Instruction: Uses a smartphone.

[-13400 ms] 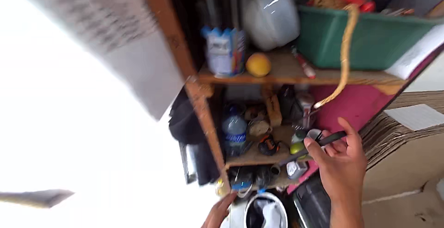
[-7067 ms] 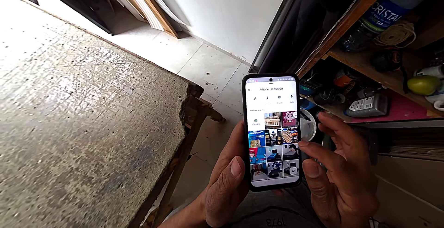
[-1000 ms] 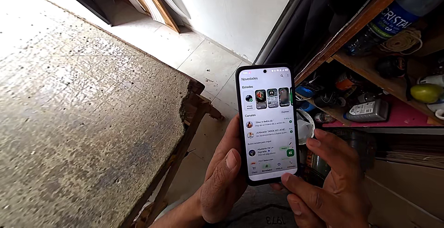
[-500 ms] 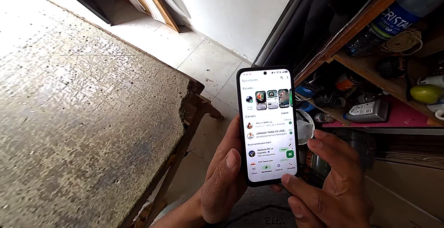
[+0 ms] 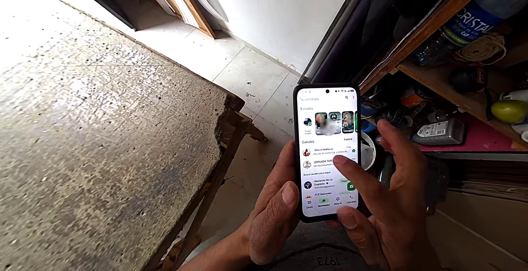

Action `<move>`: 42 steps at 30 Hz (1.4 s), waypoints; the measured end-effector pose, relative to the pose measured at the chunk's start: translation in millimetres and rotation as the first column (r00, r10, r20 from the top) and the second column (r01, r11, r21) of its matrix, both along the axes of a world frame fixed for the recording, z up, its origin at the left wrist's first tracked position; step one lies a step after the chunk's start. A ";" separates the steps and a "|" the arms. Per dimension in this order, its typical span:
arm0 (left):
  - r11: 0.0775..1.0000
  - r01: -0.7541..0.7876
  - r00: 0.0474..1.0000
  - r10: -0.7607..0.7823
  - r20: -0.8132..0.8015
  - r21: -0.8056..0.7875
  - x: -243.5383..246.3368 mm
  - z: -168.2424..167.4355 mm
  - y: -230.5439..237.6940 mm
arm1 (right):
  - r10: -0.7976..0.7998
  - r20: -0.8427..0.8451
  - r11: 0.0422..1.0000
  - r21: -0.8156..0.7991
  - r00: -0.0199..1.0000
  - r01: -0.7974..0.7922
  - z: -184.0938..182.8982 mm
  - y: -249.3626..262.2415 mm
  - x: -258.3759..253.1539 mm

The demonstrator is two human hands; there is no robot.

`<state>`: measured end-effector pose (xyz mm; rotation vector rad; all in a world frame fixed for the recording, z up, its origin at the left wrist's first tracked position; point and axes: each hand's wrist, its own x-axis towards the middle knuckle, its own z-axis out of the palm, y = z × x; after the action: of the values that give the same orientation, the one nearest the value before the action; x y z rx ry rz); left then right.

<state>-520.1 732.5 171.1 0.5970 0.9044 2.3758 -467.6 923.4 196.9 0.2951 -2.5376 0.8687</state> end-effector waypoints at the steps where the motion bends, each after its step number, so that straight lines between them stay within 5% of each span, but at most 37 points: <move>1: 1.000 -0.009 1.000 0.009 -0.015 -0.012 0.2 -0.2 0.8 | 0.006 -0.004 1.000 0.017 1.000 -0.006 0.7 -0.8 -3.1; 19: 0.997 -0.044 0.998 0.041 -0.044 -0.065 -2.4 4.7 -2.7 | 0.186 -0.072 0.982 0.043 0.980 -0.184 -5.3 -4.7 12.0; 26: 0.999 0.021 1.000 -0.021 -0.023 -0.026 -1.4 3.1 -3.0 | -0.002 -0.058 1.000 0.026 0.998 0.004 6.9 -0.3 -0.6; 33: 0.991 0.012 0.994 -0.027 -0.110 -0.130 3.5 0.8 0.1 | 0.000 -0.057 0.993 0.118 0.998 0.006 17.5 -7.9 -26.0; 42: 0.999 0.038 0.999 -0.038 -0.017 -0.031 6.8 -0.6 -8.8 | -0.099 -0.144 0.993 -0.073 0.985 0.089 15.0 14.2 -8.5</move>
<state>-513.3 723.7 170.5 0.6187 0.9278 2.3220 -476.0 937.6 211.9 0.2086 -2.3612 0.8607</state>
